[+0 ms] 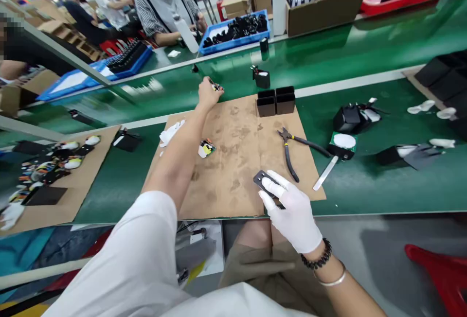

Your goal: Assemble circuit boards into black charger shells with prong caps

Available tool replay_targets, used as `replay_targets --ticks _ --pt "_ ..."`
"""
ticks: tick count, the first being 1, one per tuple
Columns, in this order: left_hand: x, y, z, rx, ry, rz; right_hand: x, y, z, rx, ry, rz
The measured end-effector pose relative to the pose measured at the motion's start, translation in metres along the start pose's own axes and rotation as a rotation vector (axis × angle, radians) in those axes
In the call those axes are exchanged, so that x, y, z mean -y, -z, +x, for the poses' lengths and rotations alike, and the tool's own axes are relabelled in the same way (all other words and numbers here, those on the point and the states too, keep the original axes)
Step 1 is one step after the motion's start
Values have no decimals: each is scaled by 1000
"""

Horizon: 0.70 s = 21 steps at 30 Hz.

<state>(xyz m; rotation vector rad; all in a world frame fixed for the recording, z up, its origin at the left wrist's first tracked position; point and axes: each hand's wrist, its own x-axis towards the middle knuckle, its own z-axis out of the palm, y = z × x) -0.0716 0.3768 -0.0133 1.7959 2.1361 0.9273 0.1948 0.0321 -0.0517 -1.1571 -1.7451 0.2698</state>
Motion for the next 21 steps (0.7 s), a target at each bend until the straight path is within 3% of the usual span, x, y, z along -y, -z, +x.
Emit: replay_targets --ticks 2,4,7,10,12,14,15,19,21 --pt "-12 11 -15 25 -123 5 4 1 1 -31 -27 7" --pt "-25 29 -46 148 -235 52 7 0 2 -59 -41 -4" --pt "-36 61 -121 353 -331 143 9 -2 2 -83 -44 13" --pt "-36 87 -204 521 -339 256 7 -2 2 -68 -63 76" --pt "-34 97 -247 445 -319 255 5 1 2 -41 -79 124" --pt "-35 98 -277 349 -339 78 3 3 3 -8 -79 169" --pt "-36 95 -287 362 -353 -68 2 4 3 6 -76 189" --pt "-43 69 -307 608 -279 -688 -1 4 4 28 -72 232" --pt "-43 53 -311 638 -183 -852 -2 3 3 30 -117 223"
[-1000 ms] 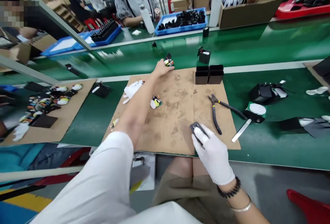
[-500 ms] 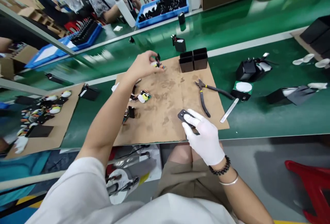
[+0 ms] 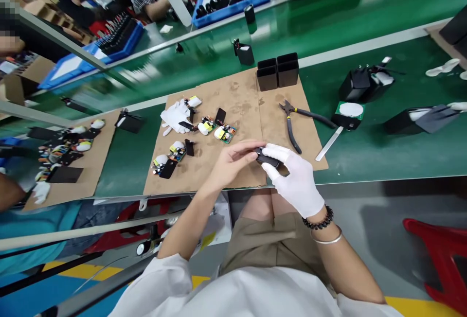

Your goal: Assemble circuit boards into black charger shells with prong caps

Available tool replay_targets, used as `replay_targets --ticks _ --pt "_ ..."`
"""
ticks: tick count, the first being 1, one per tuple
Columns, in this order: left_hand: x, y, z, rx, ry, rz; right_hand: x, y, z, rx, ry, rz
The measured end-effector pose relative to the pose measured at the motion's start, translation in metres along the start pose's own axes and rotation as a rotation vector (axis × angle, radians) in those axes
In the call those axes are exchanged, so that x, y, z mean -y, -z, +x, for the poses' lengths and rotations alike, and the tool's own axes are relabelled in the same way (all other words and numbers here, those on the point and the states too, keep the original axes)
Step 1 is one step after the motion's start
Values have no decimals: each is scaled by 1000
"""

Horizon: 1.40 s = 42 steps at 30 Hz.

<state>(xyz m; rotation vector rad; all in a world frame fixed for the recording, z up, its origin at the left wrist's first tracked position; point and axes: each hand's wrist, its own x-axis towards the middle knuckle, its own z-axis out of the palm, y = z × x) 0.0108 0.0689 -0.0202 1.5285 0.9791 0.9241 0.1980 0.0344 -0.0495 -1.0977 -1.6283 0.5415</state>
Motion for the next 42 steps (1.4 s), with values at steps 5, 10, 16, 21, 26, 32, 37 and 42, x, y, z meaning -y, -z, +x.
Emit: replay_targets --ticks 5,10,16,21,26,32,37,42 --pt "15 -10 1 -71 16 -116 -1 -2 -2 5 -112 -64" --pt "13 -11 -4 -88 -14 -49 2 -2 -3 19 -12 -152" --pt "14 -13 -7 -87 -114 81 -5 7 1 176 155 -332" --pt "16 -18 -17 -163 -131 111 4 18 16 264 246 -481" --pt "21 -15 -51 -498 -54 212 8 17 12 128 108 -407" --pt "38 -4 -78 -675 -11 354 -5 13 25 32 -383 330" --pt "40 2 -82 -689 -1 334 8 13 49 276 -467 624" --pt "37 9 -81 -683 -51 357 25 10 62 385 -408 660"
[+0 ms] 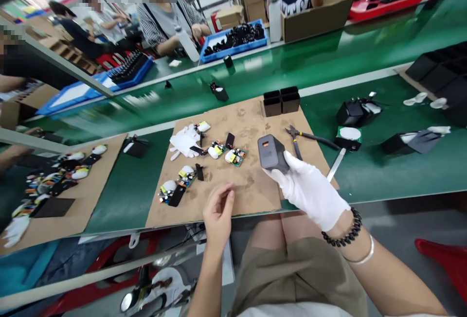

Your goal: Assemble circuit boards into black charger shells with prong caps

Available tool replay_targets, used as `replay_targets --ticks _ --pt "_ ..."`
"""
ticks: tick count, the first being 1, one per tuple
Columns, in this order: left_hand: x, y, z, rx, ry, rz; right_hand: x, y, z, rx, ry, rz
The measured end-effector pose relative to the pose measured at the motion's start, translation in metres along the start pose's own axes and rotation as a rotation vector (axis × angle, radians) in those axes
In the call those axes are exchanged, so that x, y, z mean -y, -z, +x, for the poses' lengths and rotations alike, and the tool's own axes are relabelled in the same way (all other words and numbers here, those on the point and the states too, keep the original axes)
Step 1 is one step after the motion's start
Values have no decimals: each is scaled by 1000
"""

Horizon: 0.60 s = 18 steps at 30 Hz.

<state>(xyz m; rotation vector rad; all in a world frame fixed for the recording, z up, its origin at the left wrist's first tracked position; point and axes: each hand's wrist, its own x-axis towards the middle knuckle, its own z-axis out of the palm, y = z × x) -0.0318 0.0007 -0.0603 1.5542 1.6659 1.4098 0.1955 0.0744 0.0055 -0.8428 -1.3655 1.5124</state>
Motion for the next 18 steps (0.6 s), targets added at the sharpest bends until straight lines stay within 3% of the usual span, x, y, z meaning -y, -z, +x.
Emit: replay_targets --ticks 4,9,11,14,18 --pt "2 1 2 -25 -13 -4 6 -18 7 -11 61 -67" --pt "4 -3 3 -99 -184 92 14 -29 33 10 -96 5" --pt "6 -9 2 -169 -290 196 27 -22 68 -73 -101 -177" --pt "10 -19 2 -268 -416 362 57 -3 146 -226 -37 -558" --pt "13 -26 1 -321 -464 454 76 18 247 -385 -50 -980"
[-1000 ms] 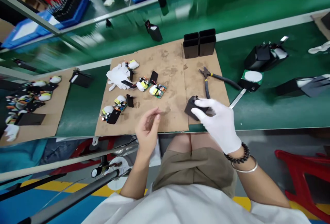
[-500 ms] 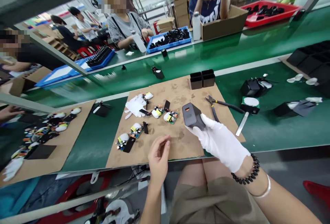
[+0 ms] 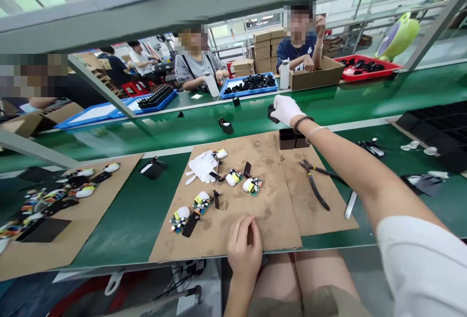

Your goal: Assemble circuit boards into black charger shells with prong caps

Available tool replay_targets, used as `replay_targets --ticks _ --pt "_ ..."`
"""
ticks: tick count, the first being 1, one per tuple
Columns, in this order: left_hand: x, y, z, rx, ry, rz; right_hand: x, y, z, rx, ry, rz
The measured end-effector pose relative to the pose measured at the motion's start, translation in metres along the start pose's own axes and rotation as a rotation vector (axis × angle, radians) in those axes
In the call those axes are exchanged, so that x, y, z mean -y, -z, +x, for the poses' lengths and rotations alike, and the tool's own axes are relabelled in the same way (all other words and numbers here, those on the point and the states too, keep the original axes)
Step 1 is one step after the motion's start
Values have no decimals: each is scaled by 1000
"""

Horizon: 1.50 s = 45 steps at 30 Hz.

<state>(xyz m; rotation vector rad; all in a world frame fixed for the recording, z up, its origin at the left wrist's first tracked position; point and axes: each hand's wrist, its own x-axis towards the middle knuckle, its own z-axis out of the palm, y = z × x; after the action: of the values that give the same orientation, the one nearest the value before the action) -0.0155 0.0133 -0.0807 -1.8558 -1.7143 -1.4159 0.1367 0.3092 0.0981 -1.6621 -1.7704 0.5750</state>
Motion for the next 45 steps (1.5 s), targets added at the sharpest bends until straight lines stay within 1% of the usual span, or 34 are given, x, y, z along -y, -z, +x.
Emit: replay_targets --ticks 1,3,5,6,8,11,14,16,17,20,23,25,28,30,32,35,37,39,41,43,45 --pt "0 0 0 -8 -5 10 0 -6 16 -8 -15 -88" --pt "1 0 -1 -19 -15 28 -3 -21 35 -2 -47 -236" --pt "1 0 -1 -18 -21 34 -9 -32 42 29 -73 -351" --pt "1 1 0 -14 -20 31 -11 -34 43 49 -77 -400" --pt "0 1 0 -4 -16 25 -13 -28 42 77 -46 -485" --pt "-2 0 0 9 -17 14 -14 -4 30 124 88 -580" --pt "-3 -1 0 30 -17 -11 -20 19 5 272 235 -643" --pt "-4 -2 1 38 -15 -21 -27 23 -15 354 295 -685" --pt "-5 -1 1 39 -15 -25 -31 22 -24 367 314 -709" --pt "-4 1 0 54 -2 -51 -38 12 -46 323 369 -771" --pt "-3 4 0 136 77 -96 -36 7 -68 252 414 -796" --pt "-2 6 1 218 175 -105 -32 10 -92 224 402 -792" --pt "-1 4 14 304 314 -75 -27 14 -143 244 334 -778" --pt "-1 0 30 363 354 -31 -26 11 -182 269 269 -789" --pt "-2 -7 49 462 366 24 -26 3 -216 280 173 -802" --pt "-1 -20 72 598 367 133 -30 -5 -250 249 77 -711" --pt "3 -26 79 596 346 138 -38 -2 -264 149 66 -543" --pt "7 -27 78 545 317 68 -49 8 -275 9 43 -300" --pt "8 -22 74 460 266 -59 -61 20 -286 -126 -1 -41" --pt "3 -12 69 358 194 -195 -70 26 -298 -226 -46 169" --pt "-9 1 64 272 136 -309 -74 25 -311 -292 -68 318"
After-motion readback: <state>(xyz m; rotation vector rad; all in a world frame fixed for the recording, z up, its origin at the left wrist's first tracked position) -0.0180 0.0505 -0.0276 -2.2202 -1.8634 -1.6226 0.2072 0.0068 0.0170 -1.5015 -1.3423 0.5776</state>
